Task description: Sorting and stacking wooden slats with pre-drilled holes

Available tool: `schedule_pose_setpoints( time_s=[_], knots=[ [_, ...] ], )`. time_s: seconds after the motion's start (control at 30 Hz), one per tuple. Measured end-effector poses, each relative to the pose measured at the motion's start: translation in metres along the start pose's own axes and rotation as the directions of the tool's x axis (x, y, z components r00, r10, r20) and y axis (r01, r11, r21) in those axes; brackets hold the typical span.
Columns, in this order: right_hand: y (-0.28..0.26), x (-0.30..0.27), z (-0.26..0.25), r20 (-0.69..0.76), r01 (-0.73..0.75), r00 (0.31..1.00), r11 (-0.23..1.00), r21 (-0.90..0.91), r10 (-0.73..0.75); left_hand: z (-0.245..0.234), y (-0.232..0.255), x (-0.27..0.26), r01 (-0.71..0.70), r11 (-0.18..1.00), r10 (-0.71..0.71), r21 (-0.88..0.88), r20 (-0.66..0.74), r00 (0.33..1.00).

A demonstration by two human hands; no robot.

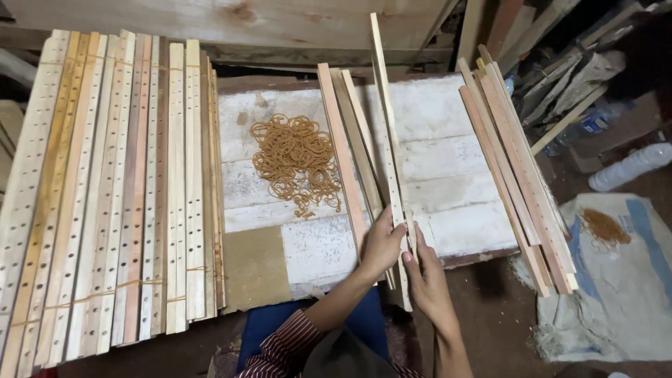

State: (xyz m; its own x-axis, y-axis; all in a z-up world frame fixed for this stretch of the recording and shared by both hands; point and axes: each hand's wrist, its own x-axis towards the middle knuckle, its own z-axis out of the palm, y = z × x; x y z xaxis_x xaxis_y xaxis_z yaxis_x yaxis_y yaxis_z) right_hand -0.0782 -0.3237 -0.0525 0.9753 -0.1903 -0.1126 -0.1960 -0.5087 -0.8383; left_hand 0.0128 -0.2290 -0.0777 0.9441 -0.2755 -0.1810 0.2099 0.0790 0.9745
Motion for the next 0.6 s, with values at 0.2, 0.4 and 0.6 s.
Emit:
schedule_pose_setpoints(
  time_s=[0.2, 0.4, 0.6],
  knots=[
    [0.006, 0.014, 0.028, -0.008, 0.127, 0.992, 0.988, -0.089, -0.129, -0.020, -0.017, 0.000, -0.088, 0.931, 0.076, -0.355, -0.046, 0.996],
    [-0.028, 0.004, 0.043, -0.025, 0.283, 0.959, 0.959, 0.016, -0.283, -0.063, -0.003, -0.005, 0.210, 0.807, -0.222, -0.553, 0.045, 0.974],
    [-0.036, 0.002, 0.051, 0.051, 0.021, 0.998, 0.963, 0.268, -0.036, -0.091, 0.029, -0.029, 0.157, 0.980, -0.168, -0.121, -0.088, 0.982]
  ],
)
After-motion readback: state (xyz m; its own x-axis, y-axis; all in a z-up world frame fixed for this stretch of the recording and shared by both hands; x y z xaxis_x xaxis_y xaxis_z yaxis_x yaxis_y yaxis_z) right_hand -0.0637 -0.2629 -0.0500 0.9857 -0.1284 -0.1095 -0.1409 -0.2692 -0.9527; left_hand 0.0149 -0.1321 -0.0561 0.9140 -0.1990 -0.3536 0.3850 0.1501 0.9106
